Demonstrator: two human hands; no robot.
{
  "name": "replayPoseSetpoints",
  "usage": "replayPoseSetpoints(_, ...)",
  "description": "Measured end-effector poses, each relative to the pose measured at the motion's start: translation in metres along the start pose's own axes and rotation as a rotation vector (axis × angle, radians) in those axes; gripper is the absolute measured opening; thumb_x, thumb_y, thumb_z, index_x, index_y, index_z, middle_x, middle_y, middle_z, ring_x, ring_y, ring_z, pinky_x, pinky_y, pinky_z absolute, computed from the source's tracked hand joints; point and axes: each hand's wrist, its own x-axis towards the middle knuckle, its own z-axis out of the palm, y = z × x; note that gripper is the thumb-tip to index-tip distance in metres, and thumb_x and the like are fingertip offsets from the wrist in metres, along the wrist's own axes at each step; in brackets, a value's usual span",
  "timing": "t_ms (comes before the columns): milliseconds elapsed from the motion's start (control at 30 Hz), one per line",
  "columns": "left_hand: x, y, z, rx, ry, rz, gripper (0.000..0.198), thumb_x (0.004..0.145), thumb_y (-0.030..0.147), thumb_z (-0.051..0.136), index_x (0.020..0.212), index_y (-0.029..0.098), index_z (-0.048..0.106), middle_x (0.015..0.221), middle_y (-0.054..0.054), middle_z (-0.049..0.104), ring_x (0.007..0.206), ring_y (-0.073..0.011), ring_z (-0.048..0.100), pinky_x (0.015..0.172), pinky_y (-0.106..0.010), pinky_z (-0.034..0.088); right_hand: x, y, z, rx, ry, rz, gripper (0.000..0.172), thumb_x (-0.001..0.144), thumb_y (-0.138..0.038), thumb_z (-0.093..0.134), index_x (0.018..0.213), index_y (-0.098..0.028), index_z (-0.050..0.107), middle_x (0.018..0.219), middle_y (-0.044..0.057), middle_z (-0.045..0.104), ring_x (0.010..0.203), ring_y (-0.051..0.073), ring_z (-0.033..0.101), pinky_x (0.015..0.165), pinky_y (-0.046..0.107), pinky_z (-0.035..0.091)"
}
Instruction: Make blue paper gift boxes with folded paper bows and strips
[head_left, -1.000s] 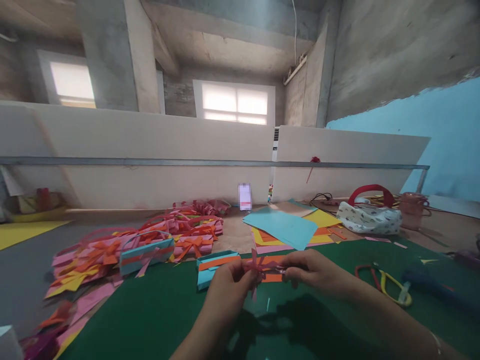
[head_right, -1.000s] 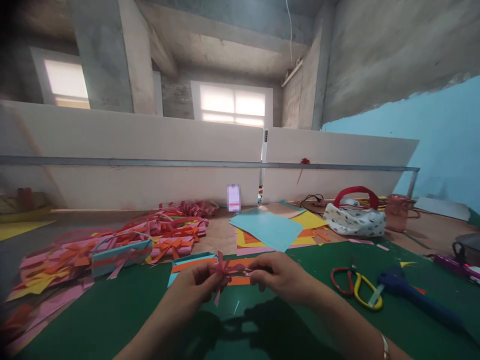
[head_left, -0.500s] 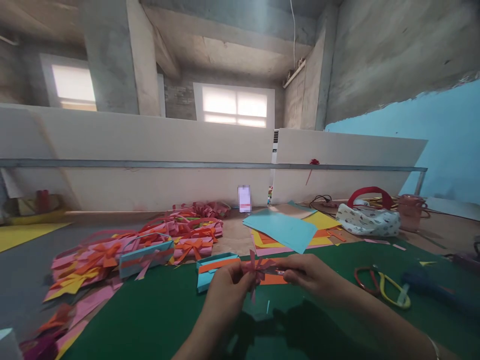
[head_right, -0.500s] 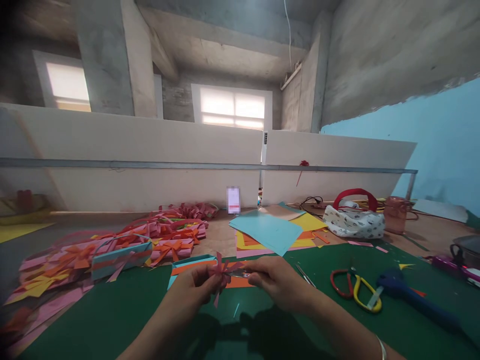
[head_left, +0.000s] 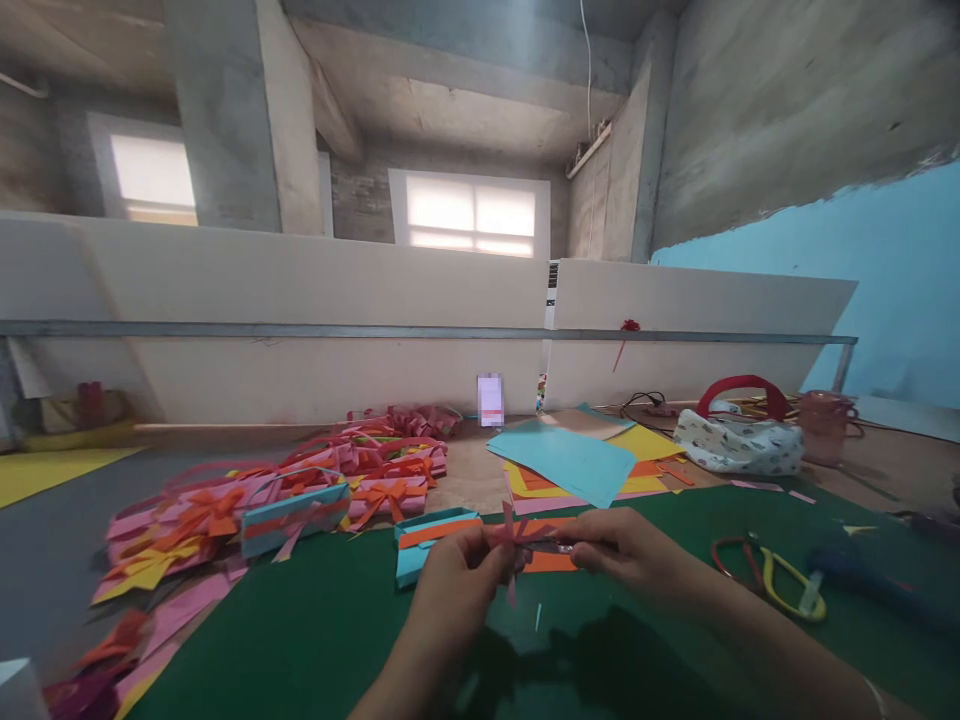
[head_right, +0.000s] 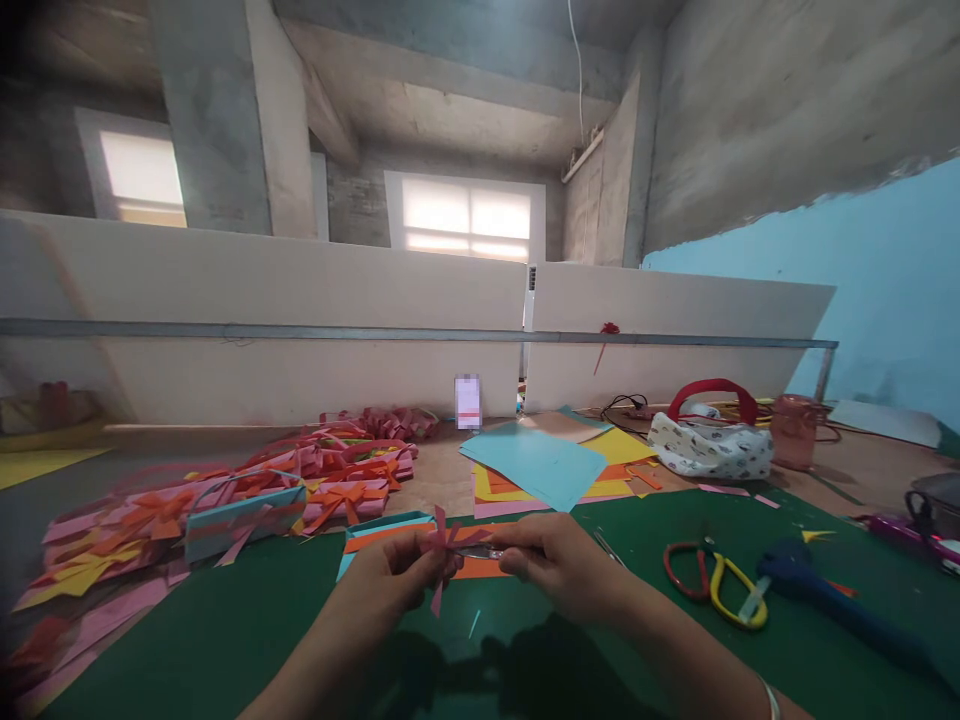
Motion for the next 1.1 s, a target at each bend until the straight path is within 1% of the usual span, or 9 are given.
replayPoseSetpoints(167,-0.004,0.006,0.002,-0.003,0.008,0.007,0.026,0.060,0.042,0.063,0.060,0.015,0.065,0.061,-0.003,0.065,0.063,-0.0163,0.055,0.061,-0.026,0.037,0.000,0.001,-0.001,0.002,-0.007,0.003,0.034,0.089,-0.036,0.047,0.115,-0.022,0.063,0.091,0.005,0.067,0.077,0.017,0.054,0.068,0.026,0.041)
replayPoseSetpoints(300,-0.006,0.008,0.003,-0.007,0.021,0.000,0.028,0.060,0.043,0.064,0.060,0.015,0.065,0.061,-0.002,0.066,0.062,-0.0155,0.054,0.061,-0.025,0.036,-0.001,-0.001,0.000,0.014,0.000,0.010,0.034,0.089,-0.035,0.046,0.116,-0.022,0.063,0.091,0.005,0.067,0.077,0.017,0.054,0.068,0.026,0.041)
replayPoseSetpoints(500,-0.006,0.005,0.002,-0.012,0.014,-0.024,0.029,0.060,0.045,0.065,0.057,0.015,0.065,0.060,-0.002,0.065,0.061,-0.0147,0.054,0.060,-0.024,0.035,-0.002,-0.003,-0.001,0.027,0.008,0.038,0.032,0.088,-0.031,0.048,0.115,-0.023,0.063,0.090,0.004,0.067,0.077,0.017,0.055,0.068,0.026,0.041)
replayPoseSetpoints(667,-0.002,0.001,0.000,-0.035,-0.004,-0.044,0.030,0.058,0.045,0.066,0.058,0.015,0.065,0.062,-0.002,0.066,0.062,-0.0151,0.055,0.061,-0.024,0.036,-0.002,-0.001,-0.001,0.006,0.014,0.086,0.031,0.086,-0.030,0.050,0.112,-0.022,0.065,0.088,0.004,0.067,0.077,0.017,0.055,0.067,0.027,0.041)
replayPoseSetpoints(767,0.001,-0.002,-0.001,-0.032,-0.015,-0.065,0.031,0.057,0.046,0.068,0.059,0.015,0.067,0.061,-0.002,0.065,0.057,-0.0129,0.051,0.055,-0.023,0.033,-0.003,0.000,-0.001,-0.001,0.029,0.095,0.029,0.086,-0.030,0.051,0.110,-0.022,0.066,0.084,0.004,0.067,0.074,0.016,0.055,0.064,0.026,0.040)
replayPoseSetpoints(933,0.001,-0.003,0.000,-0.054,-0.012,-0.090,0.032,0.057,0.045,0.069,0.061,0.014,0.068,0.060,-0.001,0.064,0.054,-0.0104,0.046,0.053,-0.022,0.029,-0.003,-0.001,0.000,-0.017,0.047,0.104,0.027,0.085,-0.031,0.053,0.105,-0.022,0.068,0.082,0.004,0.066,0.073,0.016,0.055,0.064,0.026,0.039)
replayPoseSetpoints(1100,0.001,-0.004,0.001,-0.116,-0.033,-0.136,0.033,0.053,0.045,0.072,0.062,0.014,0.067,0.057,0.000,0.060,0.050,-0.0080,0.039,0.050,-0.022,0.024,-0.004,0.000,0.001,-0.032,0.072,0.101,0.026,0.085,-0.030,0.053,0.104,-0.022,0.069,0.081,0.004,0.066,0.072,0.017,0.054,0.064,0.026,0.039)
